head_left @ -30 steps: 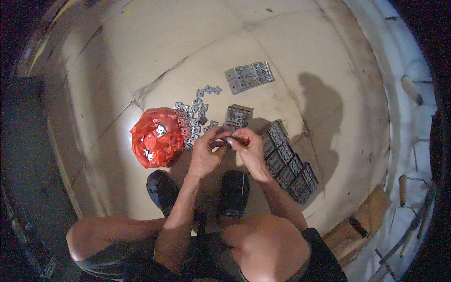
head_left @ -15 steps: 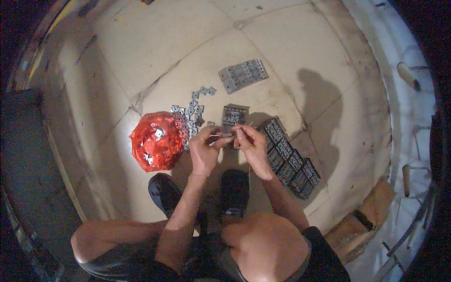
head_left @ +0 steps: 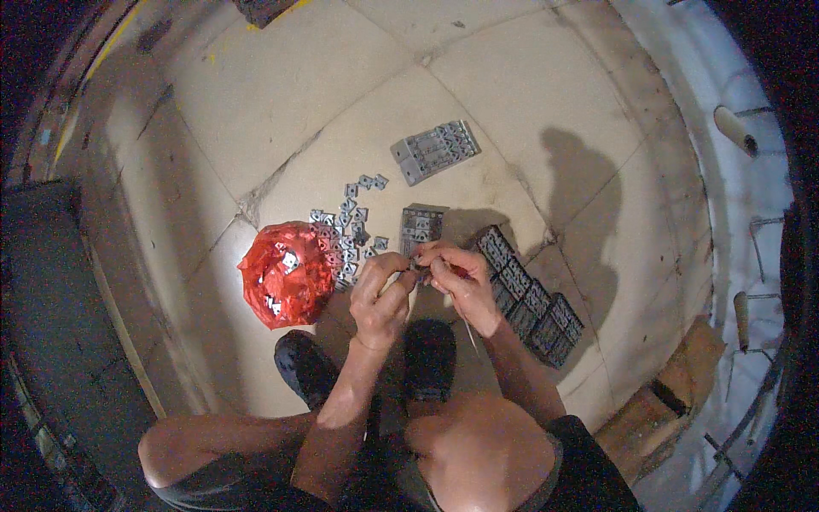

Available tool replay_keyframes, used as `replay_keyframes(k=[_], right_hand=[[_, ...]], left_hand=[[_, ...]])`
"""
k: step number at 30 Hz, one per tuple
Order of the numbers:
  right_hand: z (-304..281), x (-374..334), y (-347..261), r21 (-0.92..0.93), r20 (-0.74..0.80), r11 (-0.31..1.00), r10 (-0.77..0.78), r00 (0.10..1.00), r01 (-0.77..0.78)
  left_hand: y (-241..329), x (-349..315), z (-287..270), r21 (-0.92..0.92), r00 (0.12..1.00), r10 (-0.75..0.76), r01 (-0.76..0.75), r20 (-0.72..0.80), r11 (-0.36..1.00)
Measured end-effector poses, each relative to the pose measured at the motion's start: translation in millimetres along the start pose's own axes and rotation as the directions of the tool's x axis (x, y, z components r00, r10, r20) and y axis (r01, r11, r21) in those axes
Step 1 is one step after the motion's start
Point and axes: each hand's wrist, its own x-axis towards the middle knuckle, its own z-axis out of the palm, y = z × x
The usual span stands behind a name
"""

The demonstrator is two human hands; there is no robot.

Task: The person sits on the floor and uses a red-handled tool to press small components onto a circuit board. They repeatedly pick up components from a red bag and place them into the board, then set the board down on the floor.

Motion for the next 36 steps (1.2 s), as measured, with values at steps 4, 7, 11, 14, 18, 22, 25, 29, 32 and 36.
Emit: replay_keyframes(k=[4, 7, 11, 14, 18, 22, 25, 29, 32, 36], right_hand=[[-20.1, 10.5, 6.1, -0.526, -0.103, 0.850, -0.013, 0.995, -0.044], [-46.6, 29.9, 13.3, -0.763, -0.301, 0.611, -0.045, 0.953, -0.212], [-68.3, 54.9, 28.2, -0.859, -0.292, 0.467, -0.112, 0.950, -0.209], [-67.8, 76.1, 43.8, -0.891, -0.256, 0.395, -0.033, 0.966, -0.223], [-73.8, 87.8, 56.8, -0.930, -0.270, 0.264, -0.019, 0.963, -0.256], [-94.7, 79.4, 42.1, -0.927, -0.278, 0.305, -0.162, 0.947, -0.220], [-98.7, 73.1, 20.1, -0.859, -0.334, 0.428, -0.049, 0.941, -0.282], [-89.4, 62.6, -0.6, -0.720, -0.413, 0.574, 0.100, 0.905, -0.391], [-85.3, 59.2, -4.7, -0.805, -0.313, 0.530, 0.002, 0.950, -0.267], [-77.9, 60.5, -9.3, -0.782, -0.187, 0.624, -0.228, 0.955, -0.003]], left_hand=[[-4.9, -9.6, 2.8, 0.013, 0.985, -0.169, 0.168, 0.047, 0.986], [-21.7, -24.2, 7.5, 0.074, 0.849, -0.529, 0.527, 0.002, 0.847], [-64.8, -31.9, 13.0, -0.179, 0.548, -0.835, 0.826, 0.040, 0.534], [-87.8, -23.4, 29.1, -0.258, 0.477, -0.870, 0.862, 0.127, 0.436], [-98.9, -2.5, 50.9, -0.193, 0.465, -0.855, 0.883, 0.231, 0.428], [-110.1, 8.5, 59.7, -0.038, 0.404, -0.831, 0.906, 0.381, 0.423], [-119.7, 5.5, 66.3, 0.044, 0.386, -0.821, 0.896, 0.421, 0.443], [-135.7, 3.4, 70.4, 0.170, 0.414, -0.821, 0.845, 0.393, 0.507], [-142.6, 3.1, 70.2, 0.130, 0.415, -0.820, 0.858, 0.394, 0.497], [-148.8, 6.0, 72.0, 0.087, 0.361, -0.831, 0.897, 0.424, 0.434]])
